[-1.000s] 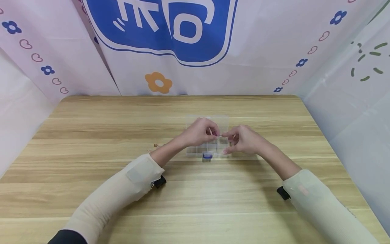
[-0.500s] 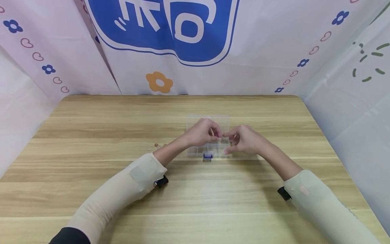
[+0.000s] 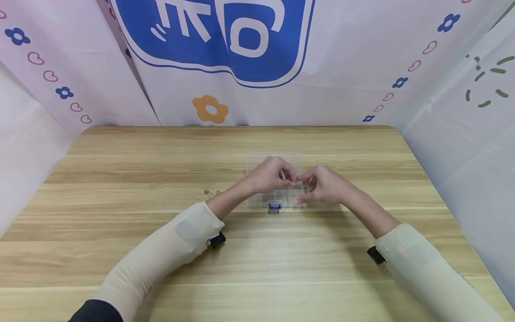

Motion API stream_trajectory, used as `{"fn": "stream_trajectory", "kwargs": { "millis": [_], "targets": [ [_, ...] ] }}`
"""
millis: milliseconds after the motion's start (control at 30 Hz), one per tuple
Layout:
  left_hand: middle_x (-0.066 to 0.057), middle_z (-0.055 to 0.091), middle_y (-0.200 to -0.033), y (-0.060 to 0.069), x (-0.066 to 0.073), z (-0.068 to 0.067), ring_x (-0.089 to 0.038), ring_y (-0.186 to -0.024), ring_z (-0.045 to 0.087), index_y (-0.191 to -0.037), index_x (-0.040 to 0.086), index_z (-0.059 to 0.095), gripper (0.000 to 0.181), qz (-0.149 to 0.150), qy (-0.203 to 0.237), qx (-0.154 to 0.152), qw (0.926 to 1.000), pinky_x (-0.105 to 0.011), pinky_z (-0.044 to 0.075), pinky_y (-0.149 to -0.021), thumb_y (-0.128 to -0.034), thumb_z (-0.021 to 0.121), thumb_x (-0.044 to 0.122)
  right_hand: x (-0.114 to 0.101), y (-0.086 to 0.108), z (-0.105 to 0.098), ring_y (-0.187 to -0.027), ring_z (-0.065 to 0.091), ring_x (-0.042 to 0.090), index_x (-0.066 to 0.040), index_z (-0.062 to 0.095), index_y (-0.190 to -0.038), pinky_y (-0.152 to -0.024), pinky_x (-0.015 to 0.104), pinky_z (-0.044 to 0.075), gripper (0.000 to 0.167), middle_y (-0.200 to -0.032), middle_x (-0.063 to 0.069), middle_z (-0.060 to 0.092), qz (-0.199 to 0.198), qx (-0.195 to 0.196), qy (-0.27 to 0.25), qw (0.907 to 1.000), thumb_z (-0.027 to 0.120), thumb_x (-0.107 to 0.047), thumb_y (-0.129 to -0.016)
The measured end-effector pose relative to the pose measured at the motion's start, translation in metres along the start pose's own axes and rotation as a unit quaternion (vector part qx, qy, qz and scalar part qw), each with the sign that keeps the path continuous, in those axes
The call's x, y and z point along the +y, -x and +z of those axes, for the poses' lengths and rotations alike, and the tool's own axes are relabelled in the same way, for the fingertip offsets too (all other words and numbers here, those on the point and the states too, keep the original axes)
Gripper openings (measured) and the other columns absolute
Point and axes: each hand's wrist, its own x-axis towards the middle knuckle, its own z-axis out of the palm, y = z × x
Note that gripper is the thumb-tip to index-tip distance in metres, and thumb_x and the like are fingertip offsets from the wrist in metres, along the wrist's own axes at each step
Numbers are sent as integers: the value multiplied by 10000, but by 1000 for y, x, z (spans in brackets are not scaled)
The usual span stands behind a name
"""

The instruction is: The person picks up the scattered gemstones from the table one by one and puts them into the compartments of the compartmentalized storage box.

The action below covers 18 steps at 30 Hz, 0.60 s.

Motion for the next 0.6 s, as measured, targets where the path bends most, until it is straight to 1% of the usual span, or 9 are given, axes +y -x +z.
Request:
{"fn": "stream_trajectory", "kwargs": {
  "millis": [367,600],
  "targets": [
    [-84,769,-919,-1,1,1,-145,-811,689,-943,-1,786,53,15,-37,-13,10000,-174,536,-736,-928,743,-28,-1,0,0,-884,660,219,60,741,-1177,-776,399,553,496,-960,46,721,53,-5,54,10000,925,-192,-791],
    [-78,769,-918,-2,2,1,-137,-804,683,-942,7,790,50,-70,-110,-24,9999,-175,532,-728,-929,748,-17,-1,0,0,-889,666,228,61,738,-1185,-782,411,560,501,-950,47,715,73,-7,45,10000,925,-187,-791]
  ]
}}
